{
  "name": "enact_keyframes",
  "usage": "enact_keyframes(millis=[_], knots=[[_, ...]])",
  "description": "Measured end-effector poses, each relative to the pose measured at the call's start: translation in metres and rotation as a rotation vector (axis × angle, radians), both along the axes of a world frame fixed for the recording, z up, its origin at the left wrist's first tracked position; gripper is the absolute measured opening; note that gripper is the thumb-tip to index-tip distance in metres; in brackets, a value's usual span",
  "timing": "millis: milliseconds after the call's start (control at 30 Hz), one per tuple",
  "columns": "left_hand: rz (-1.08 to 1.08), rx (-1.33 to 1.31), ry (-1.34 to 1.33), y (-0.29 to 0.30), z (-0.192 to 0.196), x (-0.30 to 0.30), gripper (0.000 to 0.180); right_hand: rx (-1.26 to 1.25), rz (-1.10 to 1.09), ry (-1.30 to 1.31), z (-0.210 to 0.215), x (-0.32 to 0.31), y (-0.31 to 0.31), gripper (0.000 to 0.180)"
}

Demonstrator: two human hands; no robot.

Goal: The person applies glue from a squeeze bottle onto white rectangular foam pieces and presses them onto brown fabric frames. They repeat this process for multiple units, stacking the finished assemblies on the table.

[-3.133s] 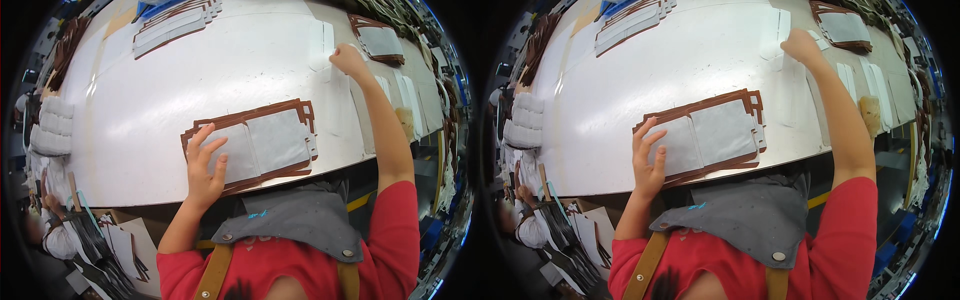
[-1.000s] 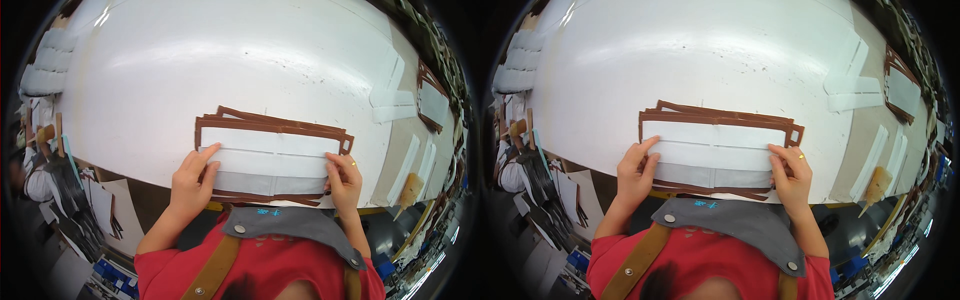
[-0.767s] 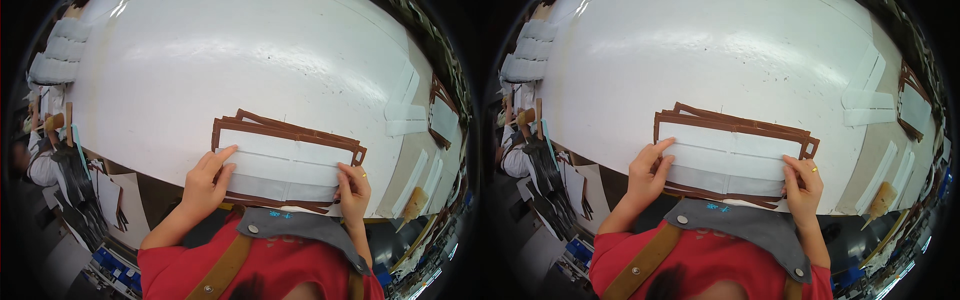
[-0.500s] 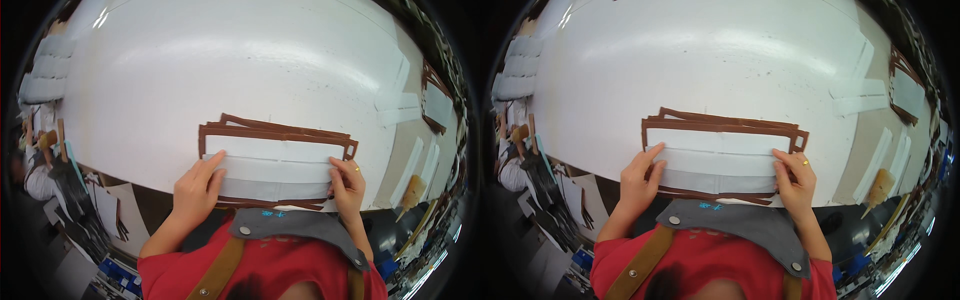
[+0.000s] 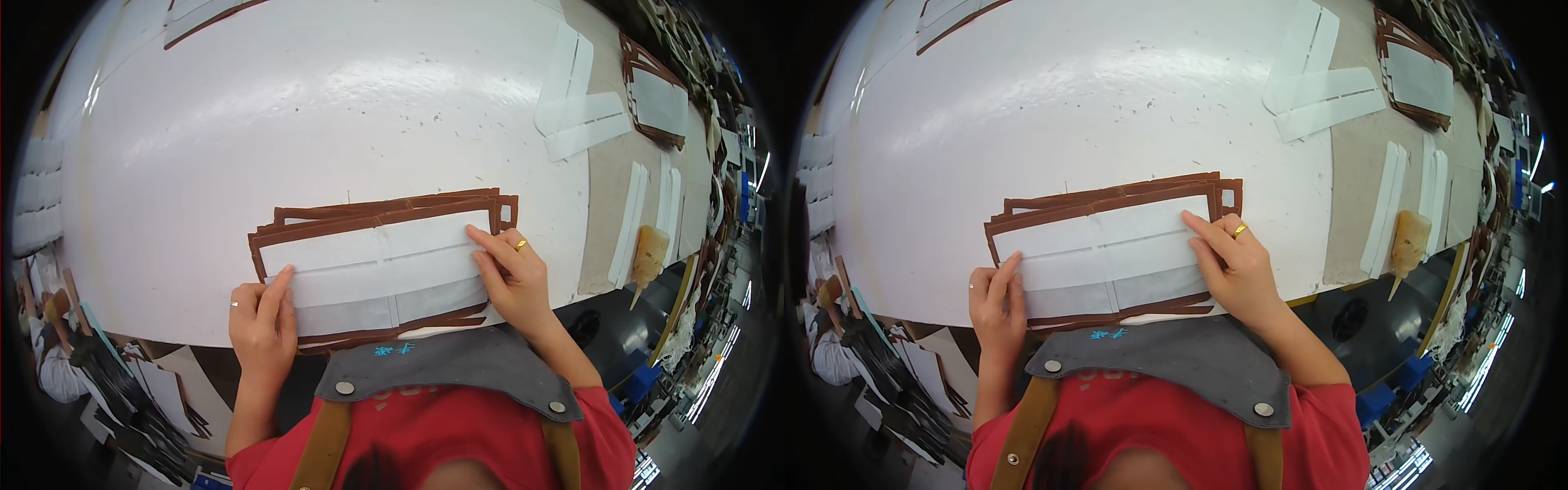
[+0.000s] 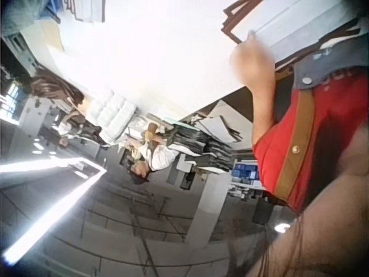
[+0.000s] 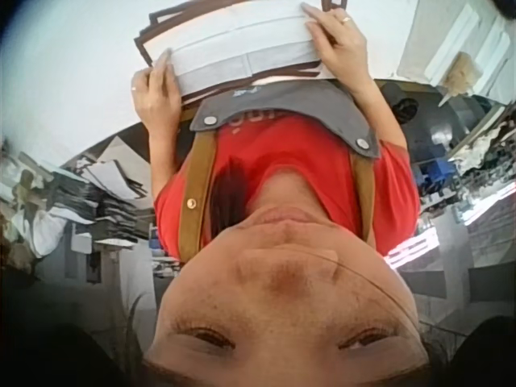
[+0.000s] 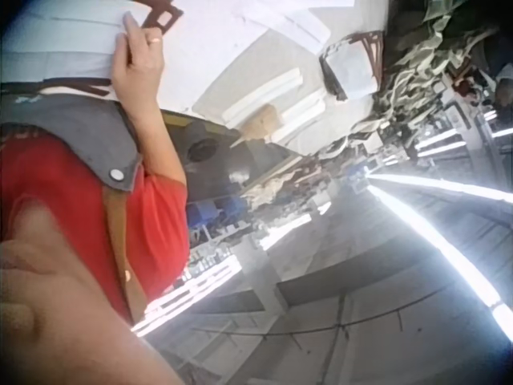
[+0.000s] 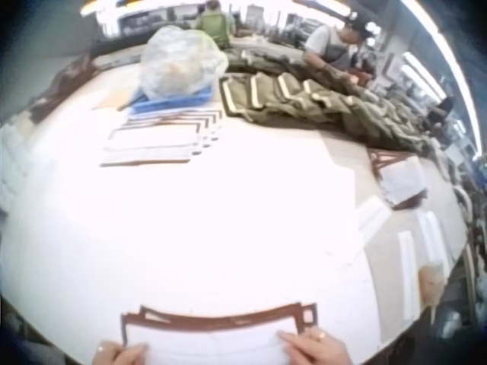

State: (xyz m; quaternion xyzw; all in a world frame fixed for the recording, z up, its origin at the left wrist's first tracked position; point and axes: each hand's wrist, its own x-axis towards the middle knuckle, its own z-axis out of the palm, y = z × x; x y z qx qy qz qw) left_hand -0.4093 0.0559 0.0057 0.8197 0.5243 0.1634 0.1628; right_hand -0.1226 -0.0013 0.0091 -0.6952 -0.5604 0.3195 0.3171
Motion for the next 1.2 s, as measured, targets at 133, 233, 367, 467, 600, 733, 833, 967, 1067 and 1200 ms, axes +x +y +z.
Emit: enact_keyframes(millis=[133, 233, 367, 467, 600, 733, 833, 967, 1067, 1200], knots=[[0.013, -0.108, 0.015, 0.002, 0.007, -0.004, 0.030, 0.069, 0.034, -0.297, 0.001, 0.013, 0.005, 0.026], [-0.038, 0.028, -0.091, 0.009, 0.007, 0.010, 0.029, 0.268, 0.035, -0.269, 0.003, 0.013, 0.018, 0.024], [-0.409, 0.000, 0.003, 0.008, 0.004, 0.038, 0.044, 0.262, 0.474, -0.309, 0.019, -0.033, 0.036, 0.046], [-0.502, -0.134, 0.160, 0.001, -0.002, 0.040, 0.055, 0.088, 0.620, -0.516, -0.003, -0.035, 0.031, 0.049], [-0.272, -0.261, 0.131, 0.011, 0.004, 0.009, 0.053, 0.039, 0.447, -0.682, -0.005, -0.003, 0.025, 0.045], [-0.156, -0.017, -0.009, 0.016, -0.004, 0.008, 0.052, 0.147, 0.334, -0.459, 0.005, -0.008, 0.047, 0.038], [-0.240, -0.003, -0.013, 0.008, -0.012, 0.018, 0.053, 0.202, 0.407, -0.260, 0.003, -0.028, 0.064, 0.028], [-0.218, 0.001, -0.044, 0.010, -0.010, 0.020, 0.055, 0.096, 0.508, -0.206, 0.002, -0.029, 0.077, 0.022], [-0.212, -0.007, -0.050, 0.010, -0.011, 0.020, 0.056, 0.080, 0.537, -0.196, 0.004, -0.027, 0.082, 0.020], [-0.204, -0.014, -0.059, 0.010, -0.012, 0.020, 0.057, 0.034, 0.559, -0.158, 0.005, -0.026, 0.086, 0.018]])
